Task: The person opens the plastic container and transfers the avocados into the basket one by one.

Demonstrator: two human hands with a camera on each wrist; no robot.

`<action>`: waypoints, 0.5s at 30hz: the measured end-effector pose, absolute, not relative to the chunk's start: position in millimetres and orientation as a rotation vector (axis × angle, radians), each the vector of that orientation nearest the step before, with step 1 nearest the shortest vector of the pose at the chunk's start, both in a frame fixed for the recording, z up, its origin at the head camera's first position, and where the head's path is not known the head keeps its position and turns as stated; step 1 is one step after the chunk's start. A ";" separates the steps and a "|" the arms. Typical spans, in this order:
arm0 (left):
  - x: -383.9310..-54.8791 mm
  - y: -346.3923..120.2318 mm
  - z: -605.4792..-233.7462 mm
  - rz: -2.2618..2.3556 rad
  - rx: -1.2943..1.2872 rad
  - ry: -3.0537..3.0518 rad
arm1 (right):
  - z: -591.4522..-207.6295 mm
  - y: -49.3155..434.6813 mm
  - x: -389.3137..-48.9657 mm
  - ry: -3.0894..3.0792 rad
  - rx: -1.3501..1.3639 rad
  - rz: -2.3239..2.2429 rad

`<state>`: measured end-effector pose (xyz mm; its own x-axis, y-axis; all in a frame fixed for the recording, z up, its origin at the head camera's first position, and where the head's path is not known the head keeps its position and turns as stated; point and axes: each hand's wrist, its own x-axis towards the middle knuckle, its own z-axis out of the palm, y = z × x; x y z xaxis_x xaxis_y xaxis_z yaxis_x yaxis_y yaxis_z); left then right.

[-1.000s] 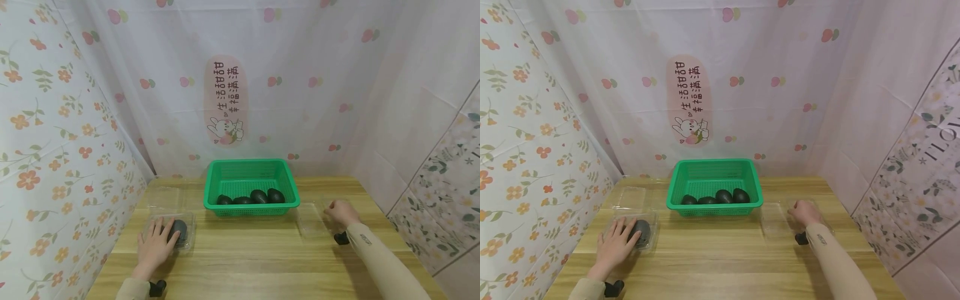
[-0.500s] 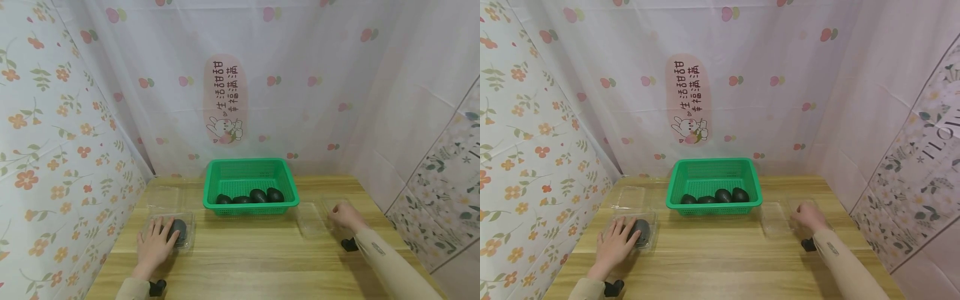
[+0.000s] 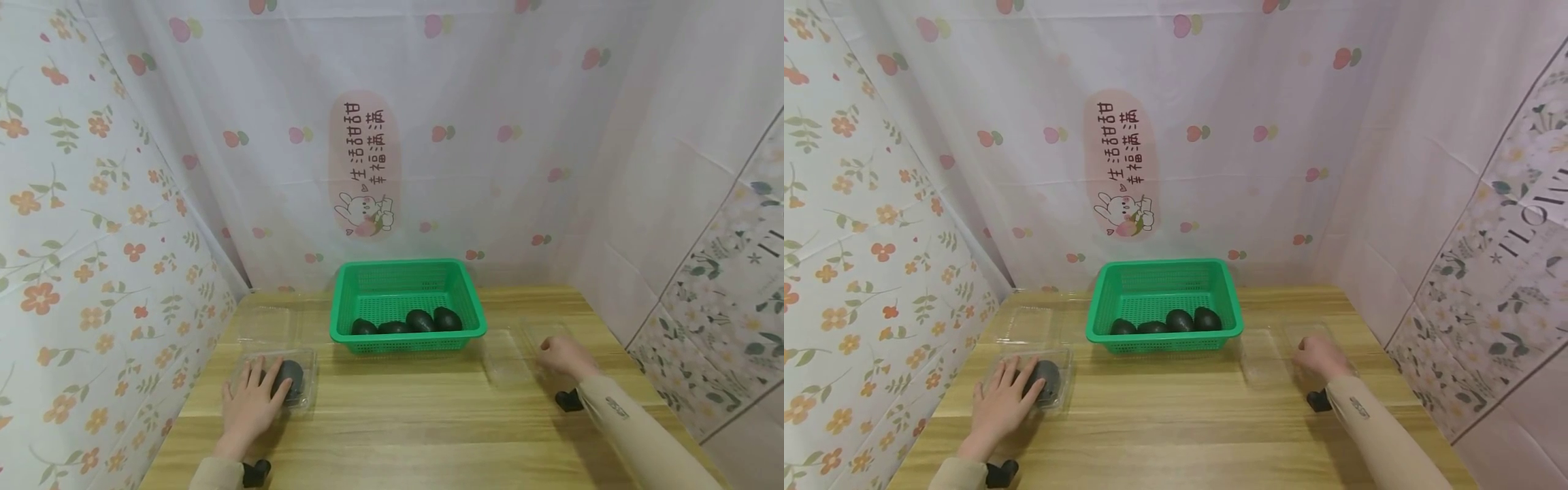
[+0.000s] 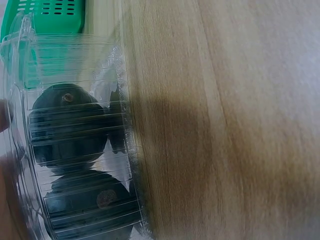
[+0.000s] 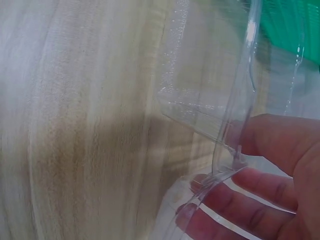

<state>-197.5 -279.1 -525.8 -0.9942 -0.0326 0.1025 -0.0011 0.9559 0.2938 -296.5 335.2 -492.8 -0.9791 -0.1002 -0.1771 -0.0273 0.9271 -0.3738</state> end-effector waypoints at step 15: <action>-197.8 -279.6 -527.6 -0.449 0.017 -2.992 | -503.2 331.7 -320.9 2.947 -0.036 -0.631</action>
